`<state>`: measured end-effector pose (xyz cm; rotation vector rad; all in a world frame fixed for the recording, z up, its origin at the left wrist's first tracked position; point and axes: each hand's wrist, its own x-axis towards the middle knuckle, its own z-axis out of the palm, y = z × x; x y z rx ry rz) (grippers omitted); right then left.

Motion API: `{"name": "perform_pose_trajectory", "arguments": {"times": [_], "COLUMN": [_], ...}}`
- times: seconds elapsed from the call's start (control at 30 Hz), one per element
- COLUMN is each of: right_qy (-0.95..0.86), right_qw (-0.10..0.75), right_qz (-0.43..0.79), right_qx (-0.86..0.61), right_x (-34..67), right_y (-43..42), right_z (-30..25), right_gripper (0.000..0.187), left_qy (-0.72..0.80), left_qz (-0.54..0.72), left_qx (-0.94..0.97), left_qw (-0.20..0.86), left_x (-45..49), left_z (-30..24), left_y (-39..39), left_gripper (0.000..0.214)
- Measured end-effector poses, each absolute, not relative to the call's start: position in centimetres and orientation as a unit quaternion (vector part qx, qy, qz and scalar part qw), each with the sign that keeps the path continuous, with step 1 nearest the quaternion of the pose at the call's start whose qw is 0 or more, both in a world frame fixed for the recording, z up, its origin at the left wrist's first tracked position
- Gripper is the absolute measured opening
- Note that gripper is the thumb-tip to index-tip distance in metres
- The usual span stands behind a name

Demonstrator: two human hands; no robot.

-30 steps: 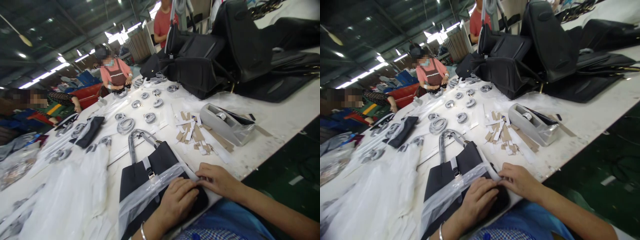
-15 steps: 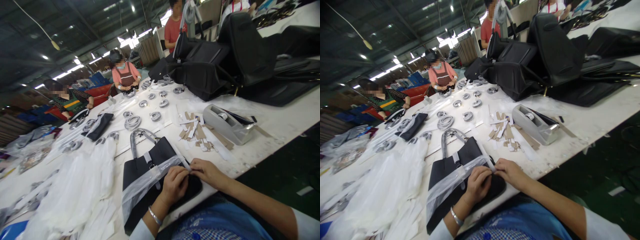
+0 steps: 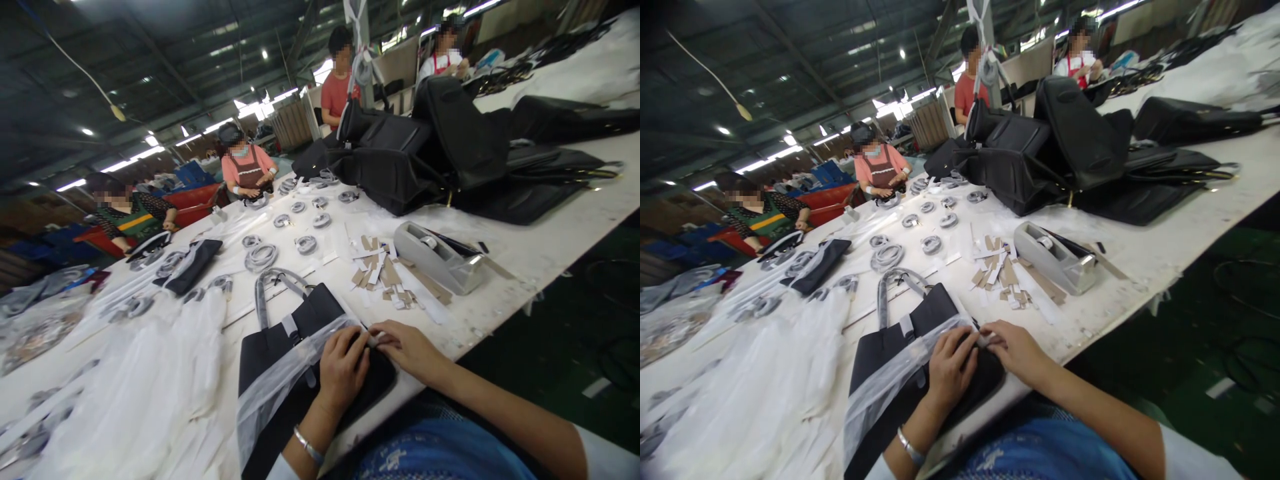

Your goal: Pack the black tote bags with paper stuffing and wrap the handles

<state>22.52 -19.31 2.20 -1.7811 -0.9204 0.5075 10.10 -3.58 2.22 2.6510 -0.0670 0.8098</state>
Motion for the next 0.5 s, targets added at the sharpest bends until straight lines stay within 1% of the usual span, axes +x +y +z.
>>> {"name": "perform_pose_trajectory", "arguments": {"times": [0.07,0.13,0.2,0.3,0.37,0.43,0.5], "right_qy": [-0.393,-0.414,-0.438,-0.469,-0.477,-0.498,-0.579], "right_qw": [0.491,0.453,0.419,0.385,0.368,0.355,0.325], "right_qz": [0.175,0.146,0.137,0.11,0.04,-0.054,-0.105], "right_qx": [-0.758,-0.776,-0.784,-0.787,-0.797,-0.789,-0.74], "right_x": [22.2,22.0,22.2,22.8,22.9,22.4,21.5], "right_y": [-19.8,-19.9,-19.9,-20.0,-19.9,-19.5,-18.9], "right_z": [2.3,2.2,2.1,2.4,3.2,3.9,4.0], "right_gripper": [0.028,0.027,0.029,0.031,0.033,0.036,0.041], "left_qy": [-0.023,-0.024,-0.019,-0.007,-0.003,0.004,0.024], "left_qz": [0.289,0.289,0.285,0.282,0.279,0.286,0.311], "left_qx": [0.941,0.939,0.938,0.933,0.926,0.914,0.902], "left_qw": [0.176,0.183,0.196,0.223,0.255,0.286,0.298], "left_x": [10.4,10.8,11.1,10.8,9.8,8.0,5.8], "left_z": [2.1,1.9,1.9,2.5,3.4,4.6,5.9], "left_y": [-3.6,-3.7,-3.9,-4.4,-4.7,-4.9,-4.9], "left_gripper": [0.033,0.03,0.027,0.03,0.034,0.035,0.035]}}
